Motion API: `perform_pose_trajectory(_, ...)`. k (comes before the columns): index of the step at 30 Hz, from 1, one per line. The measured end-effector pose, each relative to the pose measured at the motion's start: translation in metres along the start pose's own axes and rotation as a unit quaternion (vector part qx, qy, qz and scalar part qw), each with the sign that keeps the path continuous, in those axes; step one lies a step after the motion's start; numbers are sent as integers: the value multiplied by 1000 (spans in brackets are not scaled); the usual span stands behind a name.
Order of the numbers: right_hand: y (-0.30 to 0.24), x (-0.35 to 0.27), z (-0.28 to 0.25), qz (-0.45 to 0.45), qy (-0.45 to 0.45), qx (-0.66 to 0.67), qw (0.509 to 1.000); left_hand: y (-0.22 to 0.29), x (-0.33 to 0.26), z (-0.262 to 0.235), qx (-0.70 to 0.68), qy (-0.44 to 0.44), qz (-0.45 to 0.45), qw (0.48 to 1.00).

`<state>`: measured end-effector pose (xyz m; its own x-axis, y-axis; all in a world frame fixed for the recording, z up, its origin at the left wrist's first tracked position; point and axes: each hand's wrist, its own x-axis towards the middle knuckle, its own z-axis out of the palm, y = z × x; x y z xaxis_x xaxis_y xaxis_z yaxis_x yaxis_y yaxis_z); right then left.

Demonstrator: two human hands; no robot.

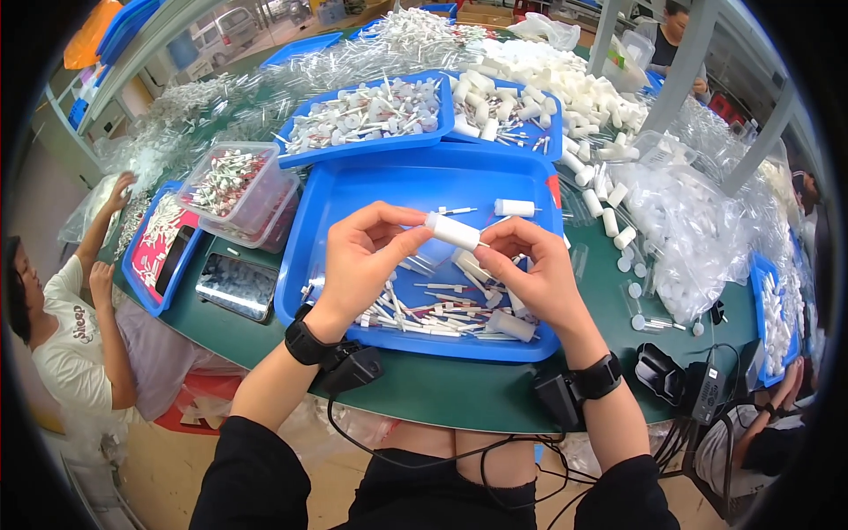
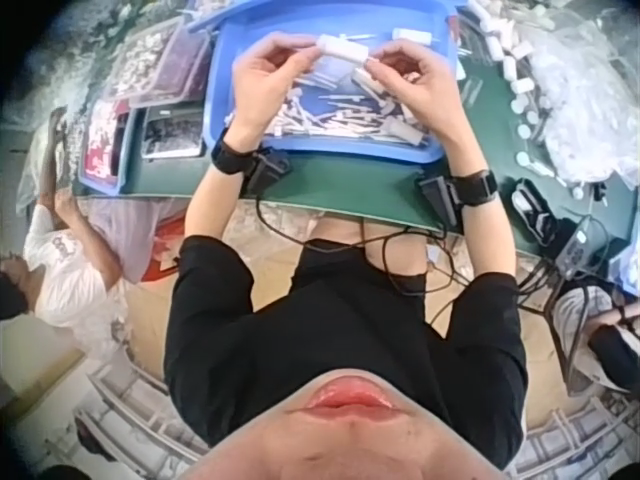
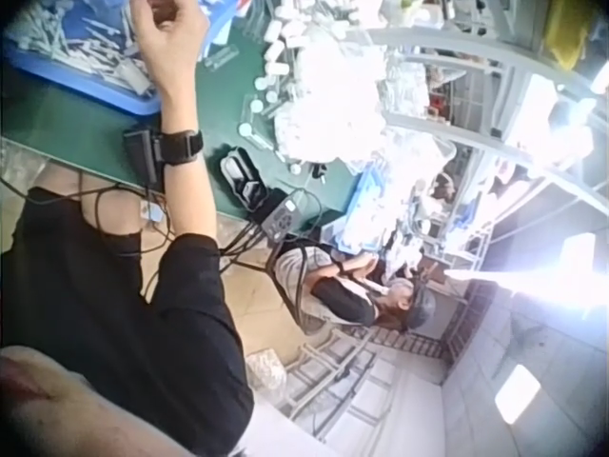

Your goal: Assembling small white plastic components with wires at a factory workstation.

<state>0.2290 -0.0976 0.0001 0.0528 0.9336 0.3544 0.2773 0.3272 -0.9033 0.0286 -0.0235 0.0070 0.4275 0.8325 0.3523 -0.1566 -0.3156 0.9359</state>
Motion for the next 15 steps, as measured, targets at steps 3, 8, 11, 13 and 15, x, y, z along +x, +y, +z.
perform_pose_trajectory(3, 4, 0, 0, -4, 3, 12, 1000, -1, 0, 0, -4, -2, -2, 1000)
perform_pose_trajectory(8, 3, 0, 0, 6, 1, 20, 1000, 0, 0, 1, -13, -6, -13, 1000)
perform_pose_trajectory(11, 0, 1, -2, 24, -16, 15, 999, 0, 0, 1, -6, 1, 0, 1000)
perform_pose_trajectory(13, -1, 0, -2, 38, -26, 31, 998, 0, 0, 1, 6, 1, -6, 1000)
perform_pose_trajectory(15, 0, 1, -4, 44, -34, 35, 998, 1, 0, 2, 6, 4, -2, 1000)
